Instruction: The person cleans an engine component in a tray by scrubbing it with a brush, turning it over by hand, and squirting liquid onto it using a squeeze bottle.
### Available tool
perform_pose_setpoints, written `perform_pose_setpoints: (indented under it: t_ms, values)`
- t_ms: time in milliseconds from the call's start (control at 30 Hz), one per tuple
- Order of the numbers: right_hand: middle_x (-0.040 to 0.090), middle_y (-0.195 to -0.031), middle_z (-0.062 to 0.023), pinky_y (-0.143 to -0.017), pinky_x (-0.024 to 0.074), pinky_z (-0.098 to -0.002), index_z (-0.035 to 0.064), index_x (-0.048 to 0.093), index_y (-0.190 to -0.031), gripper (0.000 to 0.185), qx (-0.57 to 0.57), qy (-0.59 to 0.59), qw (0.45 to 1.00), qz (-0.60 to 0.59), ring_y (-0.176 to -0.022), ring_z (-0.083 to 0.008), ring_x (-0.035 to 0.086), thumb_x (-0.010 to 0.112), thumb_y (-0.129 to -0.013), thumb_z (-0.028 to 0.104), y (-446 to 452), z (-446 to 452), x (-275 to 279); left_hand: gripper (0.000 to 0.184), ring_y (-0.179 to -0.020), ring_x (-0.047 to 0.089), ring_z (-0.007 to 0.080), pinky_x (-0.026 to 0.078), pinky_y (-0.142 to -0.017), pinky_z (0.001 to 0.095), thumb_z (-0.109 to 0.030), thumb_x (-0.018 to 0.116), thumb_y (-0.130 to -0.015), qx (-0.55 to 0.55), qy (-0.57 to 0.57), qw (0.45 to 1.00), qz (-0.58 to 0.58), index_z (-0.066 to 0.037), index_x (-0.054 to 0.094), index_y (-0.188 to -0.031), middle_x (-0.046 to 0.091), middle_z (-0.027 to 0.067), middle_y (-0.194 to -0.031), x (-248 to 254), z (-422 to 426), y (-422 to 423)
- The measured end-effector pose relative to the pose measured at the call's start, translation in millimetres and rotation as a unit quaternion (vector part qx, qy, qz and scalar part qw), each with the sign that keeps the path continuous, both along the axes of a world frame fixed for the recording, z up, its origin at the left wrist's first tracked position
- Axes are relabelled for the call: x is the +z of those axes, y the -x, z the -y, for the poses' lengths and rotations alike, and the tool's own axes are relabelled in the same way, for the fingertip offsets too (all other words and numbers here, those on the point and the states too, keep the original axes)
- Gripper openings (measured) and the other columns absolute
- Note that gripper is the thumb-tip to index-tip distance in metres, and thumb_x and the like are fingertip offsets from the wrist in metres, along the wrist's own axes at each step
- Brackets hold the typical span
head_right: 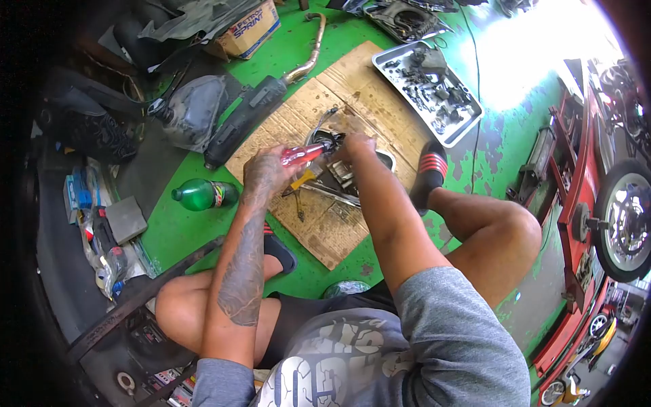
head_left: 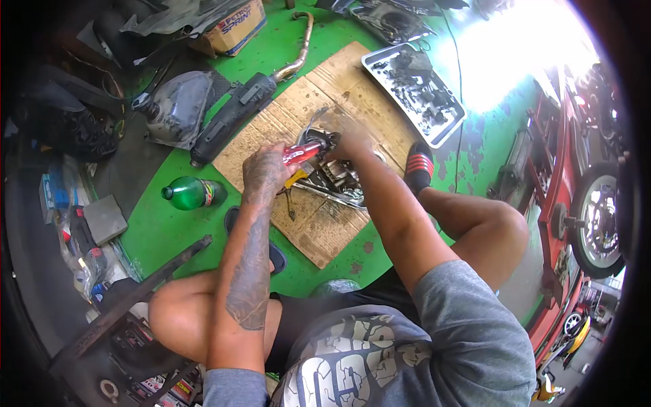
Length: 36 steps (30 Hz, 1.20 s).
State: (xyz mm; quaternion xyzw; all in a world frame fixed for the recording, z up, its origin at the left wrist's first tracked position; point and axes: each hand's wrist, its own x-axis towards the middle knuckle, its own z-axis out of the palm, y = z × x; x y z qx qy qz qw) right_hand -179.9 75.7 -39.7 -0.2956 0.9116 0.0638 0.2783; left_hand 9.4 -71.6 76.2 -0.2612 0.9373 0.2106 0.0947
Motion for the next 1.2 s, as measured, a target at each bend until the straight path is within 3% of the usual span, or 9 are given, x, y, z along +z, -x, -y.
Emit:
perform_pose_setpoints:
  t_ms: [167,200,300,367,433,600,833,1033,1200]
  values:
    - [0.064,-0.13,-0.0126,-0.098,0.0528,-0.0437,0.0216,0.066,-0.133,0.073,-0.057,0.01,0.997,0.048,-0.119,-0.0312,0.062,0.084,-0.07,0.054,-1,0,-6,0.054,-0.105,0.069,0.0307,0.055,-0.09,0.0439,-0.044,0.083,-0.078,0.009,-0.015,1.0,-0.008,-0.013,0.069,-0.119,0.072,0.0121,-0.11,-4,6,-3]
    - [0.068,-0.126,-0.0193,-0.1,0.0528,-0.0428,0.0032,0.068,-0.126,0.077,-0.042,0.043,0.998,0.033,-0.117,-0.0323,0.067,0.079,-0.073,0.058,-5,-7,1,0.057,-0.106,0.069,0.0306,0.054,-0.09,0.0431,-0.046,0.083,-0.076,0.003,-0.018,1.0,-0.009,-0.013,0.069,-0.121,0.072,0.0119,-0.111,0,7,-3]
    - [0.066,-0.13,-0.0162,-0.098,0.0523,-0.0446,0.0213,0.06,-0.138,0.077,-0.072,0.088,0.992,0.05,-0.119,-0.0334,0.064,0.083,-0.072,0.054,-6,-25,-1,0.057,-0.106,0.069,0.0307,0.054,-0.092,0.0426,-0.045,0.083,-0.075,-0.016,-0.008,1.0,-0.014,-0.013,0.07,-0.121,0.073,0.0124,-0.112,32,5,4]
    - [0.07,-0.123,-0.0174,-0.097,0.0518,-0.0443,0.0171,0.058,-0.14,0.08,-0.102,0.131,0.984,0.063,-0.115,-0.0344,0.067,0.082,-0.073,0.055,-17,-33,29,0.056,-0.106,0.069,0.0309,0.054,-0.092,0.0428,-0.043,0.083,-0.075,-0.034,0.021,0.998,-0.038,-0.014,0.071,-0.122,0.073,0.013,-0.113,57,-1,8]
    - [0.072,-0.118,-0.0171,-0.097,0.0517,-0.0438,0.015,0.057,-0.14,0.082,-0.108,0.169,0.979,0.045,-0.113,-0.0346,0.068,0.083,-0.073,0.054,-35,-34,69,0.047,-0.102,0.07,0.0313,0.054,-0.09,0.0444,-0.041,0.082,-0.077,-0.071,0.068,0.994,-0.048,-0.012,0.072,-0.112,0.073,0.0125,-0.106,82,-8,11]
    - [0.074,-0.109,-0.0164,-0.093,0.0529,-0.0443,0.0157,0.05,-0.146,0.087,-0.131,0.23,0.964,0.005,-0.106,-0.035,0.07,0.082,-0.074,0.052,-51,-39,78,0.035,-0.095,0.07,0.0305,0.055,-0.083,0.0454,-0.036,0.082,-0.078,-0.127,0.166,0.976,-0.056,-0.01,0.072,-0.099,0.073,0.0111,-0.094,118,-17,14]
    - [0.071,-0.117,-0.0178,-0.094,0.0531,-0.0457,0.0163,0.05,-0.147,0.088,-0.144,0.303,0.942,-0.027,-0.107,-0.0356,0.069,0.082,-0.073,0.051,-68,-50,79,0.032,-0.092,0.071,0.0288,0.056,-0.078,0.0445,-0.034,0.083,-0.076,-0.168,0.216,0.96,-0.056,-0.01,0.072,-0.095,0.073,0.0105,-0.088,138,-32,12]
    - [0.069,-0.12,-0.0212,-0.093,0.0532,-0.0476,0.0147,0.051,-0.146,0.088,-0.166,0.333,0.928,-0.023,-0.108,-0.0377,0.068,0.085,-0.072,0.048,-75,-56,68,0.036,-0.095,0.071,0.0282,0.056,-0.08,0.0439,-0.036,0.083,-0.078,-0.193,0.238,0.951,-0.031,-0.01,0.071,-0.099,0.073,0.0102,-0.092,141,-47,19]
    - [0.066,-0.128,-0.0209,-0.099,0.0511,-0.0472,0.0122,0.05,-0.146,0.09,-0.208,0.358,0.91,0.026,-0.116,-0.0369,0.065,0.086,-0.073,0.05,-77,-58,64,0.035,-0.095,0.07,0.0286,0.055,-0.08,0.0444,-0.035,0.083,-0.078,-0.193,0.228,0.954,-0.013,-0.01,0.07,-0.099,0.073,0.0092,-0.093,148,-54,22]
